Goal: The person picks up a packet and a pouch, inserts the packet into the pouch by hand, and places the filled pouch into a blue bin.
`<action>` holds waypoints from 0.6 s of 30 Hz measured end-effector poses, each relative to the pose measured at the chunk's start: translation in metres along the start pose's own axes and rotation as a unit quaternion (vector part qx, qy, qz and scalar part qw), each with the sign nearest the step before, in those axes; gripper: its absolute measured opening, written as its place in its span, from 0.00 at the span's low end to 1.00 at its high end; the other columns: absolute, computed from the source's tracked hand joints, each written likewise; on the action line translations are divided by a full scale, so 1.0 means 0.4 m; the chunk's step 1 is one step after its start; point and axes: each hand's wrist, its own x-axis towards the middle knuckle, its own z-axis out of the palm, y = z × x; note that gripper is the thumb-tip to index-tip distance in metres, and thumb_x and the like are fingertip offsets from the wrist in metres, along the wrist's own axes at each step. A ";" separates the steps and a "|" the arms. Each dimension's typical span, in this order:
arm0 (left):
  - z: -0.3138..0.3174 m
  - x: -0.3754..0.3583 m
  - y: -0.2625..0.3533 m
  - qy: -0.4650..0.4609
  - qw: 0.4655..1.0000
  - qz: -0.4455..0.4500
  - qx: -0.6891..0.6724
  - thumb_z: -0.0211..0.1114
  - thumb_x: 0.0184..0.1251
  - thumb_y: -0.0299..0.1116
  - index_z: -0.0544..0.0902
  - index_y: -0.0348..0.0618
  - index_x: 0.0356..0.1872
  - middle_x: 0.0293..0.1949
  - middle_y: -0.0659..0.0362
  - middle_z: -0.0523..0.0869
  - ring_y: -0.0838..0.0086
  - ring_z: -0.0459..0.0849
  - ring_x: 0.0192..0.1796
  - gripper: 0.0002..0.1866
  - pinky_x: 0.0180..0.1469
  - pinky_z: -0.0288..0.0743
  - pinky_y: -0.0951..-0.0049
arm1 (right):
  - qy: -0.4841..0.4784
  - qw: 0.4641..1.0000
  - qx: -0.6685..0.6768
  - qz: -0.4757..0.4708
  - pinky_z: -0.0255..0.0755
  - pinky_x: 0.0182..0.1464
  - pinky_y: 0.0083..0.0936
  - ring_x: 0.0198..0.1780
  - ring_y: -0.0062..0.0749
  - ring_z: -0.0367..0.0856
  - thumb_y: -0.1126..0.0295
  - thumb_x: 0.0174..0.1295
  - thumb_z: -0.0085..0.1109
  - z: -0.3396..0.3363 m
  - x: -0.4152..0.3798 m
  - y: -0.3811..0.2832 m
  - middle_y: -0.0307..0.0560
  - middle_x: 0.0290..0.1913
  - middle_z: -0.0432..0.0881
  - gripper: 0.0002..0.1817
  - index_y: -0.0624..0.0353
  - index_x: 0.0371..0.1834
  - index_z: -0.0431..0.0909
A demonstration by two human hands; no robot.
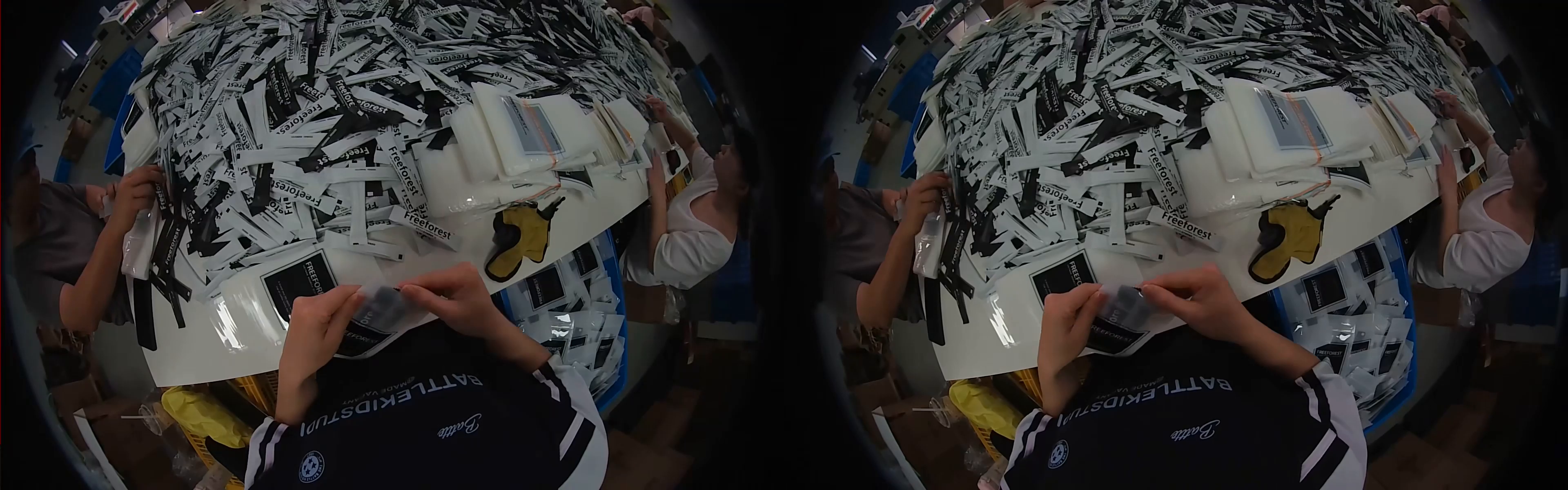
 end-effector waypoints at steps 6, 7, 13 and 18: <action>0.004 -0.009 0.013 -0.050 0.998 0.017 0.032 0.59 0.63 0.29 0.81 0.38 0.37 0.21 0.50 0.79 0.62 0.81 0.22 0.07 0.24 0.71 0.73 | -0.228 0.922 0.198 0.241 0.66 0.32 0.12 0.29 0.13 0.74 0.68 0.54 0.64 -0.025 0.051 0.052 0.35 0.28 0.81 0.11 0.62 0.38 0.82; 0.007 -0.011 0.011 -0.047 0.997 0.022 0.050 0.59 0.63 0.29 0.81 0.38 0.37 0.21 0.49 0.80 0.61 0.81 0.22 0.06 0.24 0.71 0.73 | -0.242 0.923 0.200 0.222 0.66 0.33 0.11 0.30 0.13 0.74 0.67 0.55 0.64 -0.016 0.054 0.059 0.34 0.28 0.80 0.12 0.62 0.38 0.81; 0.014 -0.009 0.006 0.004 0.997 0.019 0.068 0.60 0.62 0.29 0.81 0.38 0.36 0.22 0.49 0.80 0.60 0.81 0.23 0.06 0.24 0.72 0.73 | -0.209 0.885 0.314 0.271 0.71 0.44 0.16 0.41 0.17 0.77 0.67 0.60 0.56 0.021 0.048 0.060 0.36 0.40 0.79 0.13 0.63 0.46 0.76; 0.037 -0.014 0.002 0.011 0.995 0.067 0.066 0.60 0.62 0.29 0.81 0.38 0.36 0.23 0.50 0.81 0.60 0.81 0.23 0.06 0.24 0.73 0.73 | -0.288 0.820 0.382 0.314 0.72 0.48 0.20 0.47 0.20 0.76 0.69 0.61 0.55 0.048 0.039 0.090 0.40 0.48 0.76 0.19 0.63 0.54 0.70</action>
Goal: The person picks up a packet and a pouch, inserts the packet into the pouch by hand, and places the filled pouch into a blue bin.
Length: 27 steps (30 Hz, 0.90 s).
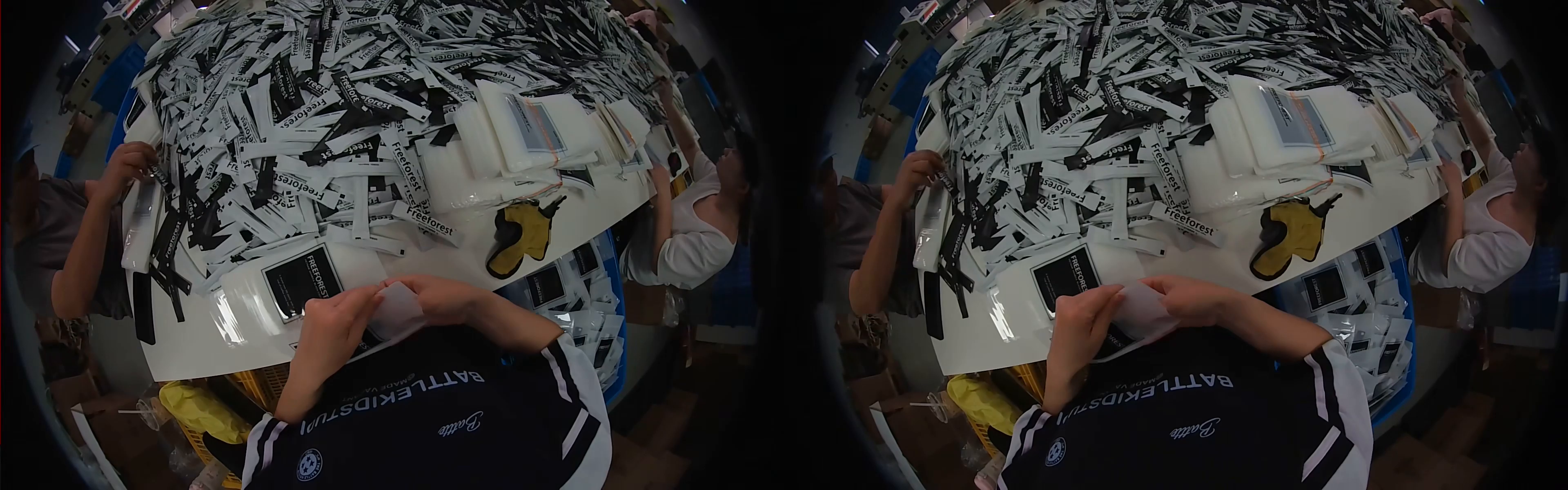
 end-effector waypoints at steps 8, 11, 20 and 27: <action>-0.027 -0.019 -0.020 0.044 0.975 -0.158 -0.150 0.67 0.55 0.29 0.81 0.37 0.32 0.21 0.57 0.82 0.75 0.80 0.19 0.07 0.22 0.70 0.80 | 0.090 0.976 0.059 -0.187 0.72 0.35 0.18 0.36 0.18 0.77 0.69 0.58 0.60 0.021 -0.050 -0.021 0.41 0.39 0.80 0.16 0.62 0.48 0.76; -0.016 -0.014 0.002 0.002 0.980 -0.098 -0.173 0.67 0.54 0.26 0.81 0.37 0.29 0.21 0.58 0.82 0.76 0.79 0.20 0.05 0.23 0.69 0.81 | 0.185 0.810 -0.437 -0.345 0.71 0.28 0.21 0.25 0.25 0.79 0.73 0.57 0.60 0.081 -0.059 -0.016 0.44 0.24 0.81 0.05 0.60 0.35 0.82; 0.033 -0.011 -0.010 0.000 0.993 0.057 -0.102 0.71 0.47 0.27 0.80 0.39 0.32 0.31 0.56 0.82 0.64 0.82 0.32 0.11 0.33 0.75 0.73 | 0.183 0.762 -0.586 -0.204 0.75 0.34 0.24 0.31 0.35 0.82 0.74 0.52 0.64 0.058 -0.227 -0.106 0.47 0.32 0.83 0.12 0.57 0.41 0.82; -0.010 -0.026 -0.126 0.157 0.982 -0.044 0.092 0.72 0.46 0.28 0.79 0.38 0.36 0.42 0.53 0.81 0.60 0.79 0.46 0.15 0.47 0.73 0.67 | 0.214 0.664 -0.709 -0.103 0.68 0.55 0.33 0.54 0.45 0.73 0.71 0.45 0.68 0.008 -0.179 -0.139 0.54 0.52 0.75 0.30 0.59 0.55 0.71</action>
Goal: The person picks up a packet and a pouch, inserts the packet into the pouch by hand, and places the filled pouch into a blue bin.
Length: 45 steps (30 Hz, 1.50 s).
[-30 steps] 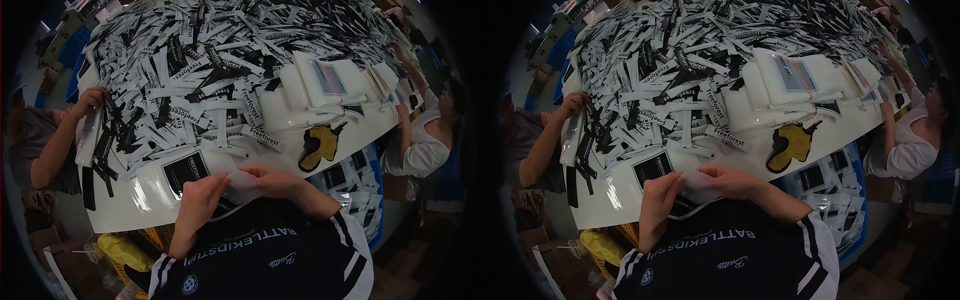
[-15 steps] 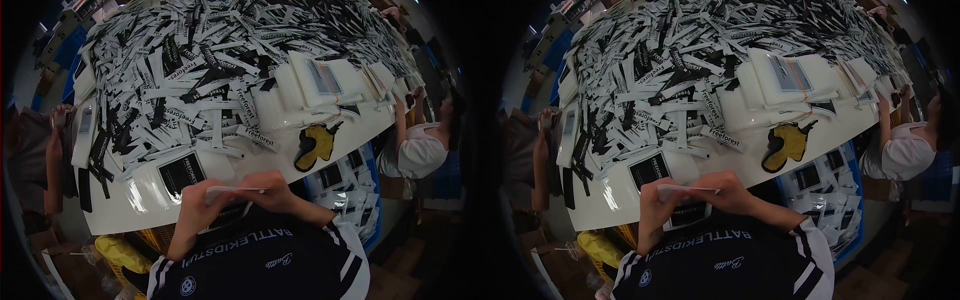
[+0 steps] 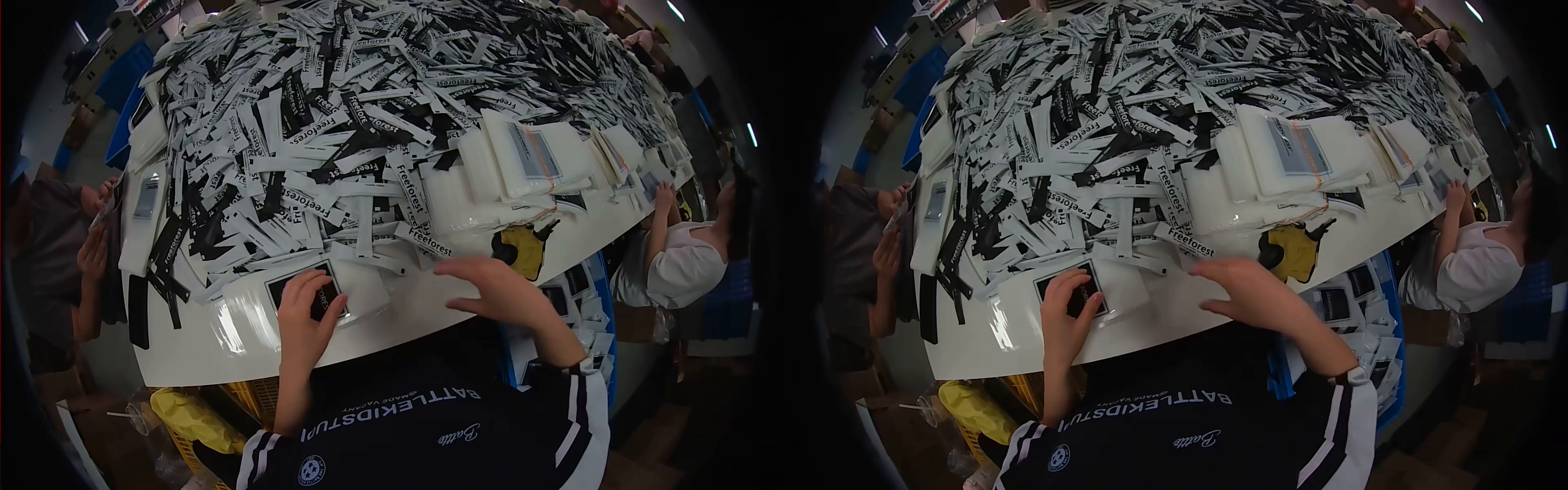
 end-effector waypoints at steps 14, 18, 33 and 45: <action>0.035 -0.052 -0.019 -0.063 0.993 0.087 0.040 0.73 0.44 0.30 0.79 0.38 0.46 0.55 0.51 0.77 0.60 0.72 0.61 0.24 0.62 0.64 0.59 | 0.306 0.932 -0.012 -0.197 0.73 0.41 0.33 0.42 0.44 0.75 0.77 0.48 0.58 0.045 0.447 -0.044 0.48 0.38 0.76 0.13 0.63 0.39 0.74; -0.001 -0.048 -0.043 -0.101 0.993 0.064 -0.019 0.74 0.42 0.27 0.80 0.39 0.45 0.52 0.51 0.79 0.60 0.74 0.60 0.23 0.64 0.63 0.59 | 0.366 0.905 -0.059 -0.207 0.72 0.42 0.31 0.40 0.42 0.74 0.78 0.44 0.59 0.052 0.543 -0.030 0.47 0.35 0.78 0.11 0.64 0.34 0.78; -0.017 -0.057 -0.003 0.081 0.979 -0.084 -0.168 0.58 0.57 0.19 0.78 0.33 0.39 0.41 0.48 0.84 0.63 0.85 0.40 0.08 0.42 0.77 0.73 | 0.375 0.898 0.215 -0.079 0.65 0.23 0.13 0.22 0.21 0.73 0.80 0.61 0.51 0.302 0.098 0.003 0.44 0.23 0.76 0.03 0.69 0.35 0.74; 0.054 -0.076 0.070 -0.065 0.983 0.173 -0.002 0.68 0.42 0.19 0.78 0.42 0.50 0.50 0.52 0.79 0.58 0.76 0.51 0.27 0.51 0.73 0.65 | 0.189 0.903 0.387 0.019 0.57 0.24 0.18 0.22 0.14 0.63 0.67 0.63 0.55 0.196 0.083 -0.052 0.37 0.17 0.68 0.13 0.64 0.24 0.71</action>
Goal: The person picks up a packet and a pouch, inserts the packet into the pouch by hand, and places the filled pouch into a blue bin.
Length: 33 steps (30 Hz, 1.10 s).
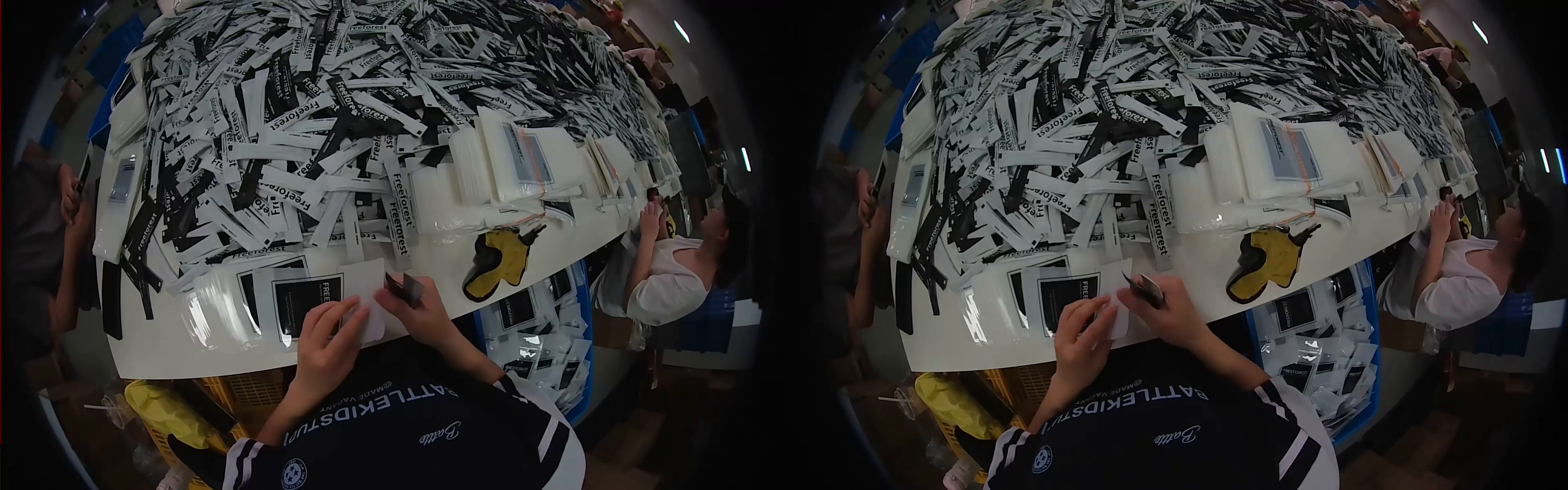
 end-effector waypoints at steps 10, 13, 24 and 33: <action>-0.031 -0.004 0.006 0.039 0.937 -0.246 -0.246 0.59 0.58 0.27 0.76 0.33 0.30 0.19 0.57 0.80 0.80 0.75 0.18 0.06 0.21 0.65 0.80 | -0.128 0.990 -0.054 0.006 0.62 0.24 0.20 0.19 0.16 0.67 0.71 0.50 0.67 0.033 0.012 -0.057 0.39 0.14 0.70 0.06 0.61 0.24 0.79; -0.039 0.002 0.014 0.051 0.887 -0.317 -0.332 0.60 0.56 0.27 0.76 0.34 0.30 0.18 0.57 0.78 0.83 0.75 0.19 0.06 0.22 0.66 0.82 | -0.172 0.981 0.021 0.086 0.64 0.27 0.19 0.25 0.14 0.68 0.72 0.49 0.67 0.025 0.011 -0.055 0.41 0.21 0.73 0.07 0.60 0.29 0.79; -0.042 0.037 0.027 0.011 0.980 -0.182 -0.082 0.66 0.44 0.25 0.77 0.37 0.29 0.28 0.50 0.79 0.55 0.80 0.31 0.10 0.32 0.73 0.65 | -0.111 0.939 -0.191 -0.265 0.73 0.35 0.31 0.33 0.39 0.77 0.76 0.41 0.63 0.051 0.031 -0.037 0.50 0.36 0.79 0.29 0.66 0.52 0.70; -0.054 0.034 0.029 0.229 0.972 -0.039 0.033 0.73 0.36 0.30 0.74 0.46 0.40 0.52 0.52 0.72 0.58 0.72 0.56 0.25 0.56 0.66 0.57 | -0.066 0.984 -0.059 -0.157 0.74 0.38 0.25 0.37 0.31 0.80 0.77 0.44 0.63 0.003 0.009 -0.097 0.44 0.34 0.78 0.21 0.62 0.45 0.75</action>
